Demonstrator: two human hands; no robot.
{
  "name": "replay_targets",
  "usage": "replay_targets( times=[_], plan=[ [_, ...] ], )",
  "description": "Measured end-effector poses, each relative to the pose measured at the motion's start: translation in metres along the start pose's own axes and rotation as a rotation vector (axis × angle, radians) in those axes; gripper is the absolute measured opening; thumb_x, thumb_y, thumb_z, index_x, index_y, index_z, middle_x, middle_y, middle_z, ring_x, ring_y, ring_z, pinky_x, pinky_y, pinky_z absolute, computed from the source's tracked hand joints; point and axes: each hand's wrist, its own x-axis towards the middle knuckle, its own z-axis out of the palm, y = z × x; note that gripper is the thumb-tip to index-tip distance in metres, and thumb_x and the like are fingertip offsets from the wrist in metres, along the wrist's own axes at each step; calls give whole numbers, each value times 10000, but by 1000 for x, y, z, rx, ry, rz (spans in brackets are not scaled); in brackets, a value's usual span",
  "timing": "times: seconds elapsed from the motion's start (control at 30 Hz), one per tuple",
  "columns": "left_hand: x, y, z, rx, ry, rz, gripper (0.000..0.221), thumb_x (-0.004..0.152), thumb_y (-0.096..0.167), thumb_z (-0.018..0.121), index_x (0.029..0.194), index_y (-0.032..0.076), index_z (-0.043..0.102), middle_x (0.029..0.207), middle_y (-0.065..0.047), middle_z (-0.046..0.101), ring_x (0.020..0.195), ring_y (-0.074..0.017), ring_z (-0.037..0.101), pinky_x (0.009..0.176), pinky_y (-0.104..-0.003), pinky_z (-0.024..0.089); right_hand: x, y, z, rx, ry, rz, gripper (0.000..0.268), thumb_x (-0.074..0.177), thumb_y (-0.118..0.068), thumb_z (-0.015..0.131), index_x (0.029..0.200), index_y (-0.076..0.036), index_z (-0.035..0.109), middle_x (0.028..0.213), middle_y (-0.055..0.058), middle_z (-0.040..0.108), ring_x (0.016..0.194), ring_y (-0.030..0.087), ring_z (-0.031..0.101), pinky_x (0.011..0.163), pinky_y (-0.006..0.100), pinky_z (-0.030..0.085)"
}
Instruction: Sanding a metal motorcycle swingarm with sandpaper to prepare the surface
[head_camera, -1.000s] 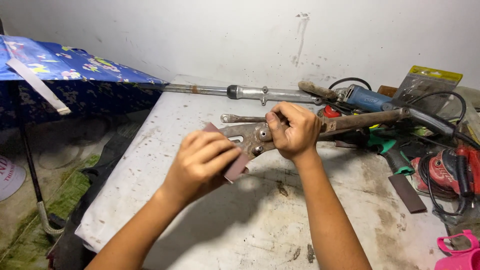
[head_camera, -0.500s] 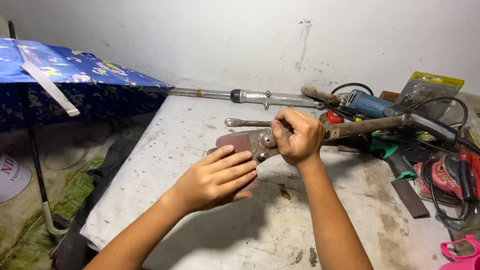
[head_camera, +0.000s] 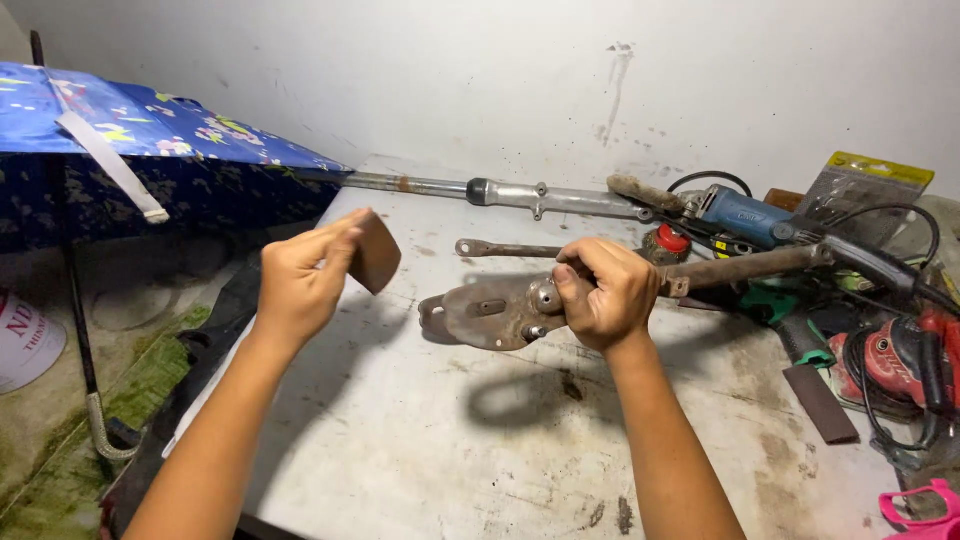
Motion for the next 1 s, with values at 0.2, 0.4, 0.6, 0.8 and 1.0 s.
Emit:
replay_targets(
  times=[0.2, 0.4, 0.6, 0.8, 1.0],
  plan=[
    [-37, 31, 11, -260, 103, -299, 577, 1084, 205, 580, 515, 160, 493, 473, 20, 488, 516, -100, 413, 524, -281, 398, -18, -5, -7, -80, -102, 59, 512, 948, -674, 520, 834, -195, 662, 573, 56, 595, 609, 309, 675, 597, 374, 529],
    [-78, 56, 44, -453, 7, -283, 364, 1045, 170, 585, 746, 66, 764, 901, -121, 817, 901, -286, 786, 788, -411, 580, -47, -19, -21, -134, -172, 123, 505, 949, -649, 544, 801, -175, 634, 533, 59, 583, 573, 331, 674, 549, 397, 517],
    [-105, 74, 61, -500, 4, -255, 321, 1052, 161, 575, 846, 40, 789, 985, -145, 817, 936, -317, 770, 789, -427, 575, -95, -30, -31, -180, -227, 132, 478, 927, -636, 553, 743, -197, 600, 485, 41, 536, 533, 294, 657, 548, 361, 515],
    [-111, 117, 55, -474, -17, -248, 263, 1044, 171, 593, 955, 50, 809, 1002, -144, 810, 933, -331, 767, 755, -415, 581, -169, -16, -28, -208, -245, 77, 486, 929, -650, 530, 703, -219, 548, 522, 14, 505, 570, 254, 656, 588, 341, 514],
    [-132, 128, 73, -485, -49, -299, 254, 1039, 195, 616, 975, 59, 820, 1001, -144, 811, 844, -314, 775, 638, -385, 598, -215, 9, -7, -233, -256, 24, 491, 951, -668, 478, 719, -237, 523, 573, -2, 473, 601, 231, 643, 598, 331, 495]
  ],
)
